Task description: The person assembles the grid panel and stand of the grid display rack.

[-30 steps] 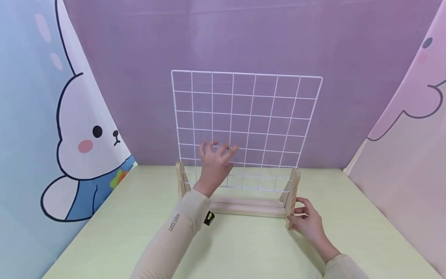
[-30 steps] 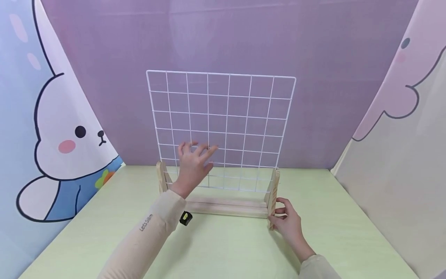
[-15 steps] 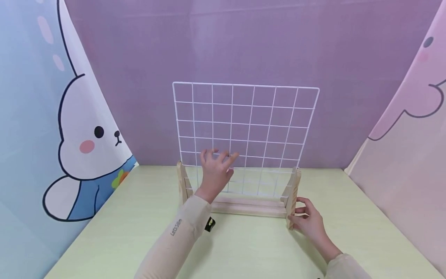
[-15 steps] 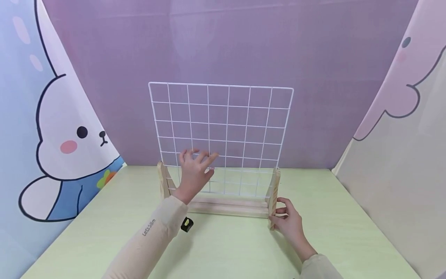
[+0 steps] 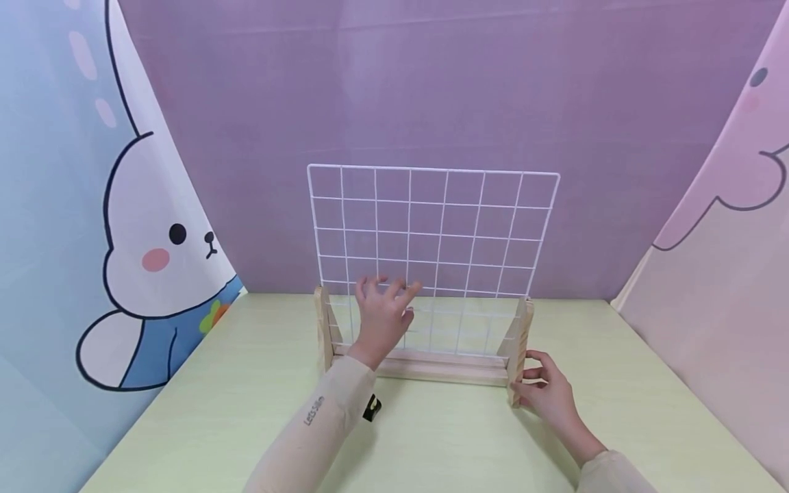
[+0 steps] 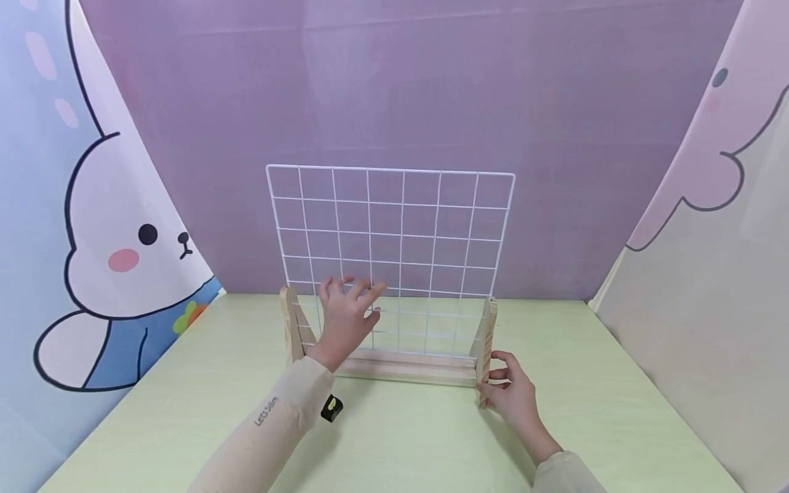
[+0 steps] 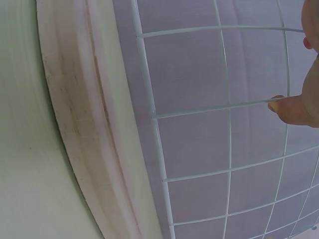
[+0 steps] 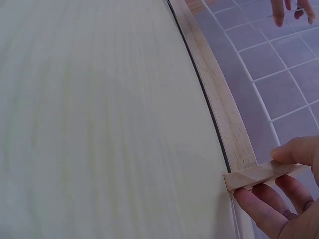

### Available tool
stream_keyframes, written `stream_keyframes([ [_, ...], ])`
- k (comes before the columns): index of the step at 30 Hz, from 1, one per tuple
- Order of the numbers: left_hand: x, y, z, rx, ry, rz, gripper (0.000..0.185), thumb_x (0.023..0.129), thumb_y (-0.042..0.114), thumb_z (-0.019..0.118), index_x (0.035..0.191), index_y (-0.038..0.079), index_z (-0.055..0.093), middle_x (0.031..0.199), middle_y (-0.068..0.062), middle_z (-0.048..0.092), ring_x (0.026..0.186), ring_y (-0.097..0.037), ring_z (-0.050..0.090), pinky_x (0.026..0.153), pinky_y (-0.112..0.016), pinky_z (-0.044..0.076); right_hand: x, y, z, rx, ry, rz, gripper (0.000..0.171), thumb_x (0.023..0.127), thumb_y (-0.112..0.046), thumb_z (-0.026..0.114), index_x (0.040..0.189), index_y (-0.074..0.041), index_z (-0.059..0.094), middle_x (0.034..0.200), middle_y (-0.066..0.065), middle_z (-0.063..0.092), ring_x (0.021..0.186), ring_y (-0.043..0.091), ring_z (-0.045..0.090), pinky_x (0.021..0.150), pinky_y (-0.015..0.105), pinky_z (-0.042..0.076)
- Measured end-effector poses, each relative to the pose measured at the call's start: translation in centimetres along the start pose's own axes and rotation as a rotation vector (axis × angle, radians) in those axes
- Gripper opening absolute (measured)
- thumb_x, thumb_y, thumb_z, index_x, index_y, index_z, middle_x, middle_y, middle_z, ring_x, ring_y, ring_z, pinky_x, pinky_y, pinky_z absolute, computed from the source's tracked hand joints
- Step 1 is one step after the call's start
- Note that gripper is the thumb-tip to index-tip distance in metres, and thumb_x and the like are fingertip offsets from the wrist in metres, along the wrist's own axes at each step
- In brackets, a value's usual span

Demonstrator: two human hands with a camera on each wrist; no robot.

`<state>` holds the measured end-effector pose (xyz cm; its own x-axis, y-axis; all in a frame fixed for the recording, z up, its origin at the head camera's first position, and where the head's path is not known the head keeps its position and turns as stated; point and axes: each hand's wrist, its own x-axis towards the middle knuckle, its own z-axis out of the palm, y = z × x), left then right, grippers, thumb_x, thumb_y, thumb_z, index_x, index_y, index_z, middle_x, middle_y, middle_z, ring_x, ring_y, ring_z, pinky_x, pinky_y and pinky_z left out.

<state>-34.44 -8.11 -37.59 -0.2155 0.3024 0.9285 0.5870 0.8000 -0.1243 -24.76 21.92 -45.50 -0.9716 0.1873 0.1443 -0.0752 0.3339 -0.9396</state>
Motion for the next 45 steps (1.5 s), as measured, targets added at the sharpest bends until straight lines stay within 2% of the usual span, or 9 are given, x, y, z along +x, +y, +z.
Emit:
stream_keyframes([
  [8, -1.0, 0.3, 0.2, 0.021, -0.042, -0.015, 0.053, 0.064, 0.011, 0.089, 0.111, 0.022, 0.069, 0.099, -0.003, 0.068, 0.103, -0.039, 0.058, 0.094, -0.065, 0.036, -0.1, -0.2, -0.1, -0.005, -0.006, 0.004, 0.063, 0.082, 0.008, 0.072, 0.138, -0.005, 0.045, 0.099, 0.019, 0.062, 0.075, 0.017, 0.065, 0.063, 0.033, 0.059],
  [17, -2.1, 0.4, 0.5, 0.065, -0.058, -0.014, 0.054, 0.062, 0.012, 0.089, 0.111, 0.023, 0.072, 0.098, -0.002, 0.069, 0.102, -0.037, 0.058, 0.094, -0.064, 0.036, 0.0, 0.0, 0.0, -0.006, -0.002, -0.001, 0.062, 0.082, 0.009, 0.070, 0.138, -0.005, 0.045, 0.098, 0.018, 0.063, 0.074, 0.017, 0.064, 0.063, 0.033, 0.059],
  [36, -2.3, 0.6, 0.6, 0.093, -0.054, -0.025, 0.057, 0.060, 0.016, 0.092, 0.112, 0.024, 0.070, 0.098, -0.001, 0.069, 0.103, -0.037, 0.059, 0.094, -0.062, 0.036, -0.1, 0.0, 0.1, -0.007, 0.009, -0.022, 0.063, 0.082, 0.010, 0.072, 0.137, -0.003, 0.045, 0.096, 0.017, 0.063, 0.071, 0.015, 0.063, 0.061, 0.033, 0.059],
  [45, -2.4, 0.6, 0.6, 0.115, -0.073, -0.024, 0.059, 0.061, 0.018, 0.093, 0.114, 0.026, 0.069, 0.100, 0.000, 0.069, 0.104, -0.037, 0.059, 0.094, -0.061, 0.037, -0.2, -0.2, 0.1, -0.001, 0.004, -0.013, 0.063, 0.082, 0.010, 0.072, 0.137, -0.002, 0.045, 0.098, 0.018, 0.064, 0.071, 0.014, 0.064, 0.063, 0.033, 0.059],
])
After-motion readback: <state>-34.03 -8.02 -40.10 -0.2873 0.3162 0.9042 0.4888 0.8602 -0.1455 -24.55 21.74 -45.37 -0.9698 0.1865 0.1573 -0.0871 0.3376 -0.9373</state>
